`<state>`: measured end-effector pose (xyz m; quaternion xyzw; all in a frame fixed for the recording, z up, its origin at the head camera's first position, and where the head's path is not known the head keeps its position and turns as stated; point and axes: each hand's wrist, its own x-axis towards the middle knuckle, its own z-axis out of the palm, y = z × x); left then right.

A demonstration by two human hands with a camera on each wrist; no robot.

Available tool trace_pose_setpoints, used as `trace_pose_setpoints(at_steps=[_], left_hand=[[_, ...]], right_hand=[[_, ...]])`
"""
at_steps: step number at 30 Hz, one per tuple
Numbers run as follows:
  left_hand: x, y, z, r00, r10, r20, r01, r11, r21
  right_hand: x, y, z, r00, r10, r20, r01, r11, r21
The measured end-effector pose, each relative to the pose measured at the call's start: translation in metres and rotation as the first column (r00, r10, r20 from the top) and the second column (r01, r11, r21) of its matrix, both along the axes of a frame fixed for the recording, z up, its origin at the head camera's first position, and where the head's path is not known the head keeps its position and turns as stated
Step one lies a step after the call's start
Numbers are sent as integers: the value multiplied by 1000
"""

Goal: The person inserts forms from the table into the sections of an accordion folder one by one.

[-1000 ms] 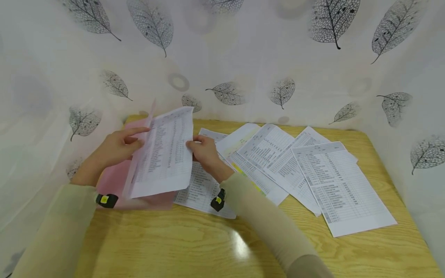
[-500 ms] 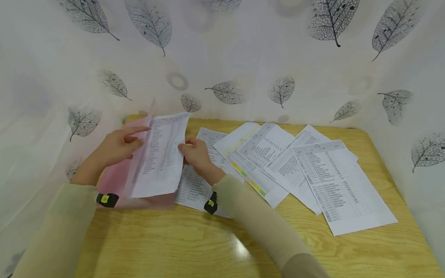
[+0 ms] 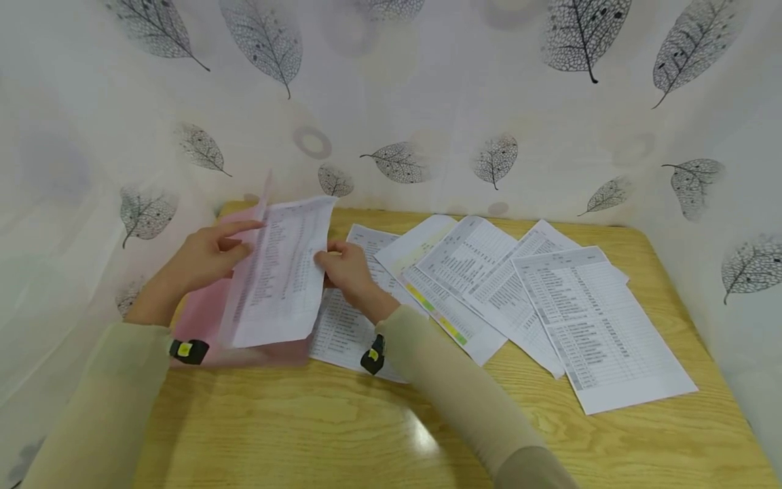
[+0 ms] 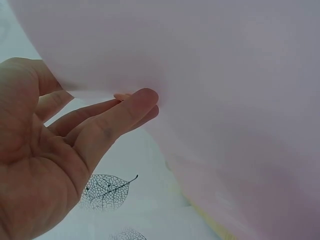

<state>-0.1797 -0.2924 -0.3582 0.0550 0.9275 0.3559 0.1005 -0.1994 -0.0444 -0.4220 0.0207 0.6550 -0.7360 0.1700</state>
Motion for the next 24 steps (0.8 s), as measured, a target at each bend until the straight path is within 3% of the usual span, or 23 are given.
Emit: trace_pose_setpoints(at_steps=[6, 13, 19, 24], left_hand=[[1, -1, 0, 1000, -2, -3, 2, 1000, -5], [0, 0, -1, 1000, 2, -6, -2, 1000, -11], [-2, -1, -4, 1000, 2, 10, -2, 1000, -2], [-2, -2, -4, 1000, -7, -4, 7, 1000, -3]], right_hand=[[0, -1, -1, 1000, 8, 5, -8, 999, 32], [3, 6, 1, 999, 26, 39, -33, 983, 182], [1, 5, 1, 998, 45, 34, -48, 991, 126], [-1, 2, 2, 999, 44, 6, -45, 989, 140]])
